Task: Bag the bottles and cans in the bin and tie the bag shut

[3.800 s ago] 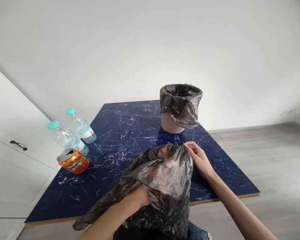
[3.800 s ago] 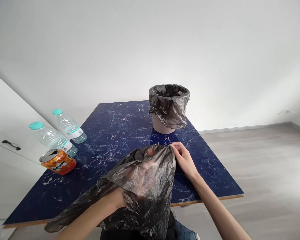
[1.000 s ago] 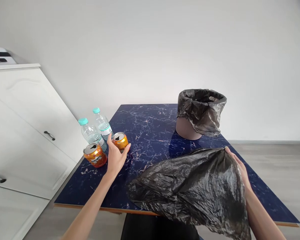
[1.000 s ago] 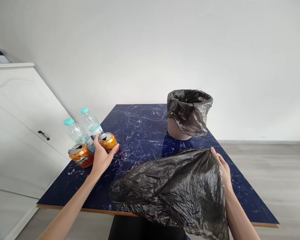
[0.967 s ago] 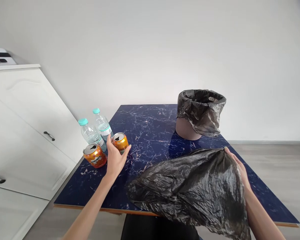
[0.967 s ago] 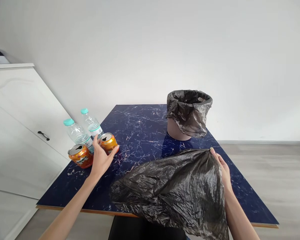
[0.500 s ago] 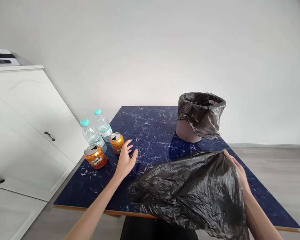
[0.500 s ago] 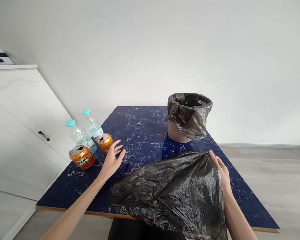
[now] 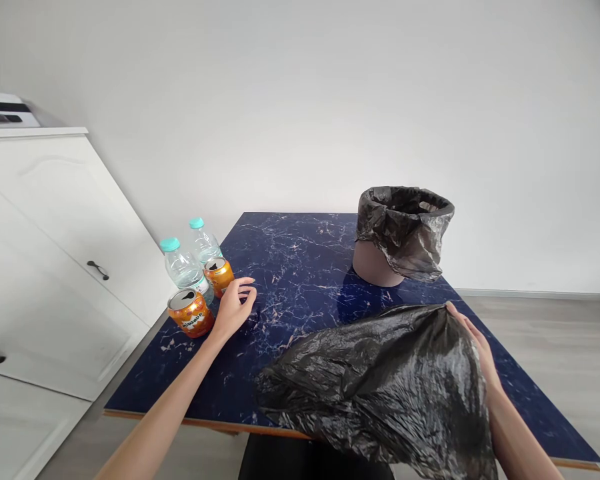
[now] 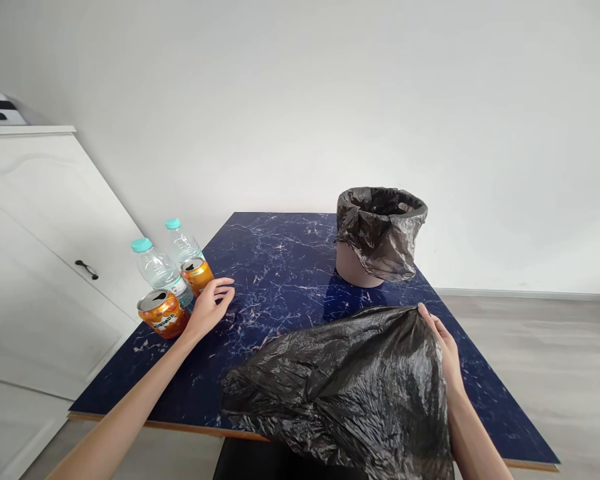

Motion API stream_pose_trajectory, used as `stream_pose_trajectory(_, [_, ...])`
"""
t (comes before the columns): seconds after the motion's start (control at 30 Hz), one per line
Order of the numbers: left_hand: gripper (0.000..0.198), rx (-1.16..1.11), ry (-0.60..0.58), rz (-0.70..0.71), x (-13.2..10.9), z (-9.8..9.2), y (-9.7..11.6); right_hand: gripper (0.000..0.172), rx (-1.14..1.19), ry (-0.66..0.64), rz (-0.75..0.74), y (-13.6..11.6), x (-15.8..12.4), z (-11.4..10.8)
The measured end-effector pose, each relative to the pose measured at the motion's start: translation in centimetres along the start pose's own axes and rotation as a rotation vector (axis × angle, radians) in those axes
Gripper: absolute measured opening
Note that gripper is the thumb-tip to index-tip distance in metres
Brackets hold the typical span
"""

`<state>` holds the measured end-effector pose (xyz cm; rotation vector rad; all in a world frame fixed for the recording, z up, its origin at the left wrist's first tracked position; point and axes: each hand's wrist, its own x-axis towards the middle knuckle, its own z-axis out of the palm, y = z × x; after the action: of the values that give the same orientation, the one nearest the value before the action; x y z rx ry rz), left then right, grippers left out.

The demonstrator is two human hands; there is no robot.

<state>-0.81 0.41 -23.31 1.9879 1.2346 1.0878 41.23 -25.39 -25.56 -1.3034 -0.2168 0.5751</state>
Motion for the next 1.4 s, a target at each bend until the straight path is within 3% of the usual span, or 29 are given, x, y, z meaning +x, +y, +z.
stream_pose_trajectory(0.13, [0.037, 0.013, -0.010, 0.008, -0.1, -0.5, 0.4, 0.059, -0.019, 0.000, 0.004, 0.1, 0.0, -0.1])
stream_pose_trajectory(0.23, [0.035, 0.004, -0.055, 0.018, -1.6, -1.1, 2.0, 0.061, -0.030, -0.016, 0.028, 0.1, -0.4, -0.2])
stream_pose_trajectory(0.4, [0.032, 0.019, -0.198, 0.056, -7.2, -2.6, 6.8, 0.062, -0.085, -0.154, 0.189, -1.3, -1.2, -2.1])
stream_pose_trajectory(0.53, [0.045, 0.162, -0.439, 0.127, -11.0, -3.2, 9.3, 0.073, -0.166, -0.239, 0.135, -3.1, -1.8, -5.0])
stream_pose_trajectory(0.63, [0.052, 0.285, -0.554, 0.134, -11.4, -2.8, 9.7, 0.085, -0.333, -0.274, 0.093, -4.4, -2.9, -6.6])
stream_pose_trajectory(0.73, [0.027, 0.289, -0.596, 0.139, -10.1, -2.1, 10.3, 0.104, -0.476, -0.302, 0.127, -5.3, -4.4, -7.0])
stream_pose_trajectory(0.83, [0.027, 0.237, -0.482, 0.202, -7.5, -2.0, 12.1, 0.111, -0.466, -0.367, 0.159, -5.8, -5.9, -6.3])
stream_pose_trajectory(0.93, [0.031, 0.239, -0.315, 0.283, -4.7, -2.4, 15.3, 0.107, -0.441, -0.376, 0.134, -6.3, -7.2, -5.3])
stream_pose_trajectory(1.03, [0.033, 0.238, -0.133, 0.360, -2.7, -3.4, 18.7, 0.104, -0.390, -0.309, 0.070, -6.7, -8.2, -4.4])
stream_pose_trajectory(1.13, [0.029, 0.312, 0.146, 0.467, -1.4, -4.3, 20.6, 0.100, -0.322, -0.211, -0.001, -6.7, -8.8, -3.7])
stream_pose_trajectory(1.23, [0.028, 0.431, 0.255, 0.543, 0.5, -4.8, 19.8, 0.092, -0.320, -0.223, -0.008, -5.8, -9.0, -2.7])
stream_pose_trajectory(1.4, [0.041, 0.647, 0.095, 0.473, 2.6, -4.5, 15.9, 0.091, -0.375, -0.333, 0.099, -3.6, -9.4, -1.3])
